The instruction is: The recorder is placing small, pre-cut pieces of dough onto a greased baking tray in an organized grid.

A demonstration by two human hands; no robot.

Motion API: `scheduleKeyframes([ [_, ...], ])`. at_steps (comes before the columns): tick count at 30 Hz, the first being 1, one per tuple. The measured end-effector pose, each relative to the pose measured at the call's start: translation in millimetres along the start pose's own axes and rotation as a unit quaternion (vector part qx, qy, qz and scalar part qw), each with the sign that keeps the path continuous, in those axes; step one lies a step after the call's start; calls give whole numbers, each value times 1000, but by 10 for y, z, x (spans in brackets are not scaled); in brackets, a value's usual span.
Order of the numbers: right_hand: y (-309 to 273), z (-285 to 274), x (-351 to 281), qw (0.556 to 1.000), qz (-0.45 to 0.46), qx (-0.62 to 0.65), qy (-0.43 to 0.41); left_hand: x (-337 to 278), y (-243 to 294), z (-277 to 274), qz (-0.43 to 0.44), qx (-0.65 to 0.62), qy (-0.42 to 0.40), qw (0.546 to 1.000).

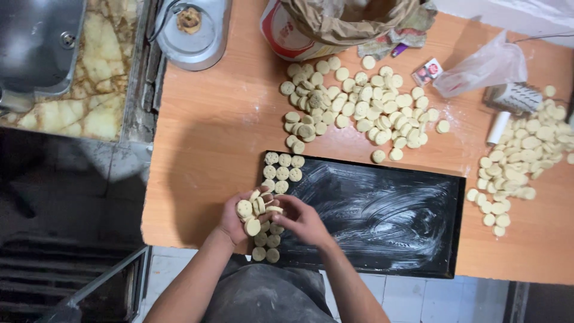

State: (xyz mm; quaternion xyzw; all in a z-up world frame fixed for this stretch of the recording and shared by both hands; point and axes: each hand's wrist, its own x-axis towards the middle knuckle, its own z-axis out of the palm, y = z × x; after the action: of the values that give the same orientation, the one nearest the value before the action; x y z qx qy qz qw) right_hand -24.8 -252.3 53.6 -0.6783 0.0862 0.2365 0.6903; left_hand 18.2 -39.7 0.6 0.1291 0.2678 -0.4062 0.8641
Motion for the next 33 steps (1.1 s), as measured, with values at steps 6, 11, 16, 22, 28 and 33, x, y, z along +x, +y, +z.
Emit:
scheduleKeyframes([
  [6, 517, 6, 37, 982, 81, 85, 150, 79, 84, 31, 0, 20, 55, 998],
  [11, 395, -62, 41, 920, -63, -239, 304, 45, 84, -322, -53, 54, 18, 997],
  [16, 407, -83, 207, 888, -136, -324, 295, -220, 88, 200, -96, 112, 61, 987],
  [22, 282, -49, 155, 917, -38, -265, 297, -225, -50, 183, -138, 135, -28, 981],
  [28, 125, -67, -55, 978, 24, -128, 161, -51, -233, 60, -165, 350, -8, 922],
  [33, 452, -194, -65, 974, 106, -188, 70, 61, -341, -158, -201, 302, -17, 932],
])
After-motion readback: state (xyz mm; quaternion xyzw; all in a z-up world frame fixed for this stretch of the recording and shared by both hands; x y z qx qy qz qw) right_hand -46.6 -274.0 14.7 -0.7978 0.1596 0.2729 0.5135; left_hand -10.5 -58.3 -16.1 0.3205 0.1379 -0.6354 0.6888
